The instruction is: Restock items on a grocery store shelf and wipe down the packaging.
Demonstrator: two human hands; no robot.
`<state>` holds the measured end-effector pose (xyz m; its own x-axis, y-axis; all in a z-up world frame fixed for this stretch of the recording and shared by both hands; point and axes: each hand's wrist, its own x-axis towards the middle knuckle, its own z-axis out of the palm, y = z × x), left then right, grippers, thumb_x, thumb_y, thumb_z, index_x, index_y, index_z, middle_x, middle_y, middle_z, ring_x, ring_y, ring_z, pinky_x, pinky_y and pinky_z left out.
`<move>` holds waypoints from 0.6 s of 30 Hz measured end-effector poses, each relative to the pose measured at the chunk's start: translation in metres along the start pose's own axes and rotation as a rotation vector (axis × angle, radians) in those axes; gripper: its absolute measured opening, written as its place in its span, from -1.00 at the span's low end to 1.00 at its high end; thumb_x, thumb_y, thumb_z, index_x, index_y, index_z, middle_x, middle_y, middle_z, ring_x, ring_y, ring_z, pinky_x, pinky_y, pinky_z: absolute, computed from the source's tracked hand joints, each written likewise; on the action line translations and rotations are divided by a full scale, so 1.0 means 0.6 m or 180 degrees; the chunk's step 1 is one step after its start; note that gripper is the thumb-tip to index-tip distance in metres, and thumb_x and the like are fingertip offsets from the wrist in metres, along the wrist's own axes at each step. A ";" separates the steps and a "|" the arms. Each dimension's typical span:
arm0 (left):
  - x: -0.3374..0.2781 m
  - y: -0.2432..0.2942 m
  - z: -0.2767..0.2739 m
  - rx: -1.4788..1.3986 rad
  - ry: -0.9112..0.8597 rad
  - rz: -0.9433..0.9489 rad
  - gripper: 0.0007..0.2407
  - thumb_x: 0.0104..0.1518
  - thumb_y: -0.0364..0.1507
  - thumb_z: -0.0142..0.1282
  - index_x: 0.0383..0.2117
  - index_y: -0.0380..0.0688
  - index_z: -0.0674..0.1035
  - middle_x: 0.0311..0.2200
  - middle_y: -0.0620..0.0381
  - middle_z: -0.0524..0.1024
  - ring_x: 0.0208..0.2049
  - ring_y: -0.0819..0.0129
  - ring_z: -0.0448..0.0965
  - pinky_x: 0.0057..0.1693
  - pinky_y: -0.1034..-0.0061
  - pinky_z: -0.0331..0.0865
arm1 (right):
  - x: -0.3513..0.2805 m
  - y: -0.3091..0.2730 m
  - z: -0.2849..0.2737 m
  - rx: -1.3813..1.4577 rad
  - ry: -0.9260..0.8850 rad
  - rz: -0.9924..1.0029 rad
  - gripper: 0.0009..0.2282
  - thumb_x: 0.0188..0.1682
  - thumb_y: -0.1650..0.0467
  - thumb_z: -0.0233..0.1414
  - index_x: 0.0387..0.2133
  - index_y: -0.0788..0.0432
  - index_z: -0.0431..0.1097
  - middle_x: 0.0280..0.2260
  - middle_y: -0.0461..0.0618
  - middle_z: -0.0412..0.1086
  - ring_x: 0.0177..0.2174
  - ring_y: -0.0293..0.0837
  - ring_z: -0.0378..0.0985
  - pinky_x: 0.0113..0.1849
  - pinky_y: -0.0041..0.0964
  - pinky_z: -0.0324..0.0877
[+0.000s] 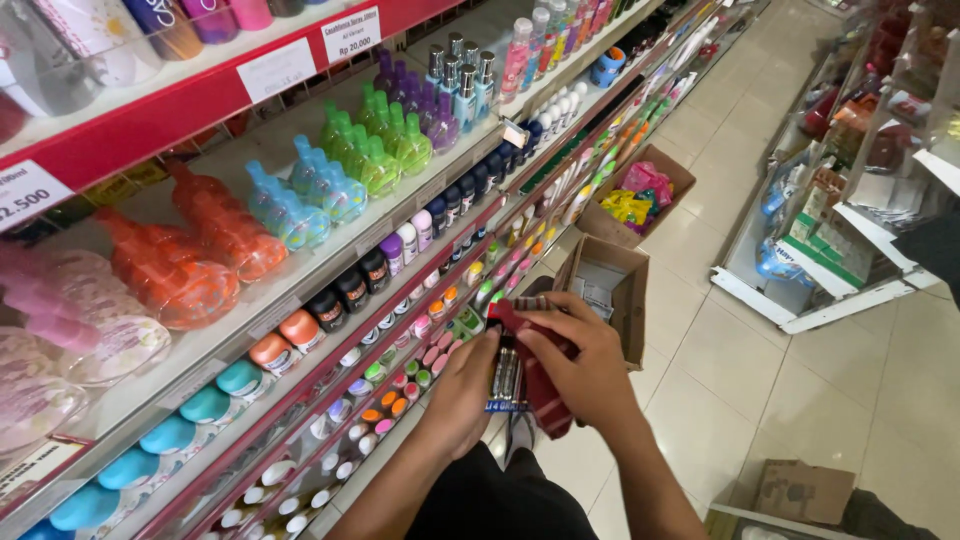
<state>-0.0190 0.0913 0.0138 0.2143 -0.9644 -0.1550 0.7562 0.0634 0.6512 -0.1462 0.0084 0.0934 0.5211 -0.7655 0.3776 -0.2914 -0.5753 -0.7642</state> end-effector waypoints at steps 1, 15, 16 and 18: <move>0.001 0.000 -0.003 0.0251 0.0084 0.0051 -0.68 0.40 -0.33 -0.23 -0.02 -0.35 0.51 -0.20 0.03 0.59 -0.20 0.40 0.59 0.00 0.45 0.46 | 0.006 0.016 -0.008 0.0023 -0.0152 -0.0079 -0.80 -0.11 0.47 0.22 -0.20 0.22 0.58 -0.08 0.09 0.49 -0.19 -0.05 0.63 -0.16 -0.31 0.47; -0.009 0.047 0.005 0.2016 -0.0091 0.0237 -0.59 0.40 -0.23 -0.29 -0.12 -0.32 0.61 -0.30 0.12 0.61 -0.27 0.51 0.52 -0.03 0.54 0.41 | -0.020 0.032 -0.034 -0.0264 -0.0375 -0.0837 -0.78 -0.16 0.56 0.18 -0.24 0.16 0.59 -0.11 -0.01 0.51 -0.11 0.03 0.53 -0.08 -0.17 0.43; -0.010 0.046 0.000 0.2236 -0.0041 0.0349 -0.56 0.42 -0.21 -0.29 -0.13 -0.35 0.62 -0.31 0.10 0.61 -0.27 0.49 0.50 -0.01 0.53 0.40 | -0.022 0.037 -0.037 -0.0275 -0.0270 -0.0943 -0.76 -0.17 0.58 0.15 -0.23 0.16 0.58 -0.10 -0.01 0.50 -0.08 0.04 0.53 -0.06 -0.17 0.44; -0.007 0.048 0.002 0.2662 -0.0081 0.0370 -0.56 0.42 -0.20 -0.29 -0.14 -0.35 0.61 -0.34 0.07 0.58 -0.29 0.47 0.49 -0.03 0.50 0.41 | -0.025 0.032 -0.035 -0.0328 -0.0250 -0.0877 -0.77 -0.17 0.57 0.17 -0.24 0.16 0.58 -0.10 0.00 0.49 -0.10 0.04 0.52 -0.08 -0.18 0.44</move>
<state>0.0011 0.0970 0.0340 0.2409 -0.9696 -0.0427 0.0212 -0.0387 0.9990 -0.1763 0.0029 0.0842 0.6510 -0.5541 0.5188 -0.2082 -0.7876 -0.5800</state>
